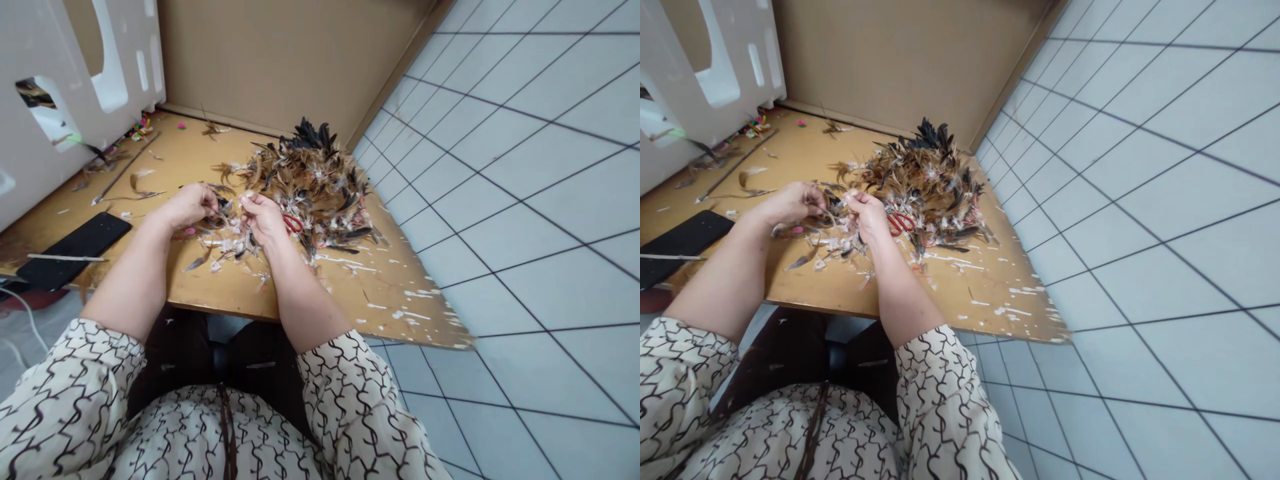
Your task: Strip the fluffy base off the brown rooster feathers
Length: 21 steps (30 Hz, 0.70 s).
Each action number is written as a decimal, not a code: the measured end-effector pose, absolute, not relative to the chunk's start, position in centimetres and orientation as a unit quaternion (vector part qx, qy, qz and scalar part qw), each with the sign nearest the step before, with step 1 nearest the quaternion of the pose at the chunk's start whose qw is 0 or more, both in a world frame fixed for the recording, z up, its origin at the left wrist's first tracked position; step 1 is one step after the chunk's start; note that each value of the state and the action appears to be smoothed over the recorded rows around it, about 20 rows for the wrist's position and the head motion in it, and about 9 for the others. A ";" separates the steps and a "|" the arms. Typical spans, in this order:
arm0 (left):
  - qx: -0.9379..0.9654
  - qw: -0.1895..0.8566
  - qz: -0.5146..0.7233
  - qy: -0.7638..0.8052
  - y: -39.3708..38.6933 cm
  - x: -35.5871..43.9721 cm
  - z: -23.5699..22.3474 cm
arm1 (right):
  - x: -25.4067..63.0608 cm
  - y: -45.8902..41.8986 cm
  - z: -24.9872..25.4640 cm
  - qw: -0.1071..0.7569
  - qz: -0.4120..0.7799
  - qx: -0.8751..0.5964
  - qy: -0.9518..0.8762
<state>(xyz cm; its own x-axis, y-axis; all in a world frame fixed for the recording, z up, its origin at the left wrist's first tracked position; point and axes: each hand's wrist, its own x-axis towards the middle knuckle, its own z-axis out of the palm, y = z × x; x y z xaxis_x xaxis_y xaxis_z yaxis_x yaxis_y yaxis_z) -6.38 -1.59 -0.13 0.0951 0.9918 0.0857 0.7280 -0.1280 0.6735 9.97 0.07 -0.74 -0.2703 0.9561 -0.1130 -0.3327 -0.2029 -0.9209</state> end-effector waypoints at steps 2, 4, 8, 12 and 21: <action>0.683 0.216 0.299 0.630 -1.8 -6.2 0.2 | 10.1 0.2 -0.7 0.480 0.674 -0.379 -0.414; 0.668 0.202 0.306 0.647 -1.9 -6.0 0.5 | 10.2 0.4 -0.8 0.488 0.663 -0.383 -0.420; 0.648 0.181 0.320 0.667 -2.0 -5.9 0.6 | 10.4 0.7 -0.9 0.486 0.622 -0.399 -0.467; 0.636 0.171 0.336 0.673 -1.9 -6.0 0.8 | 10.4 0.4 -0.7 0.466 0.585 -0.415 -0.518; 0.646 0.161 0.338 0.665 -1.9 -5.6 0.7 | 10.3 -0.1 -1.0 0.377 0.606 -0.395 -0.578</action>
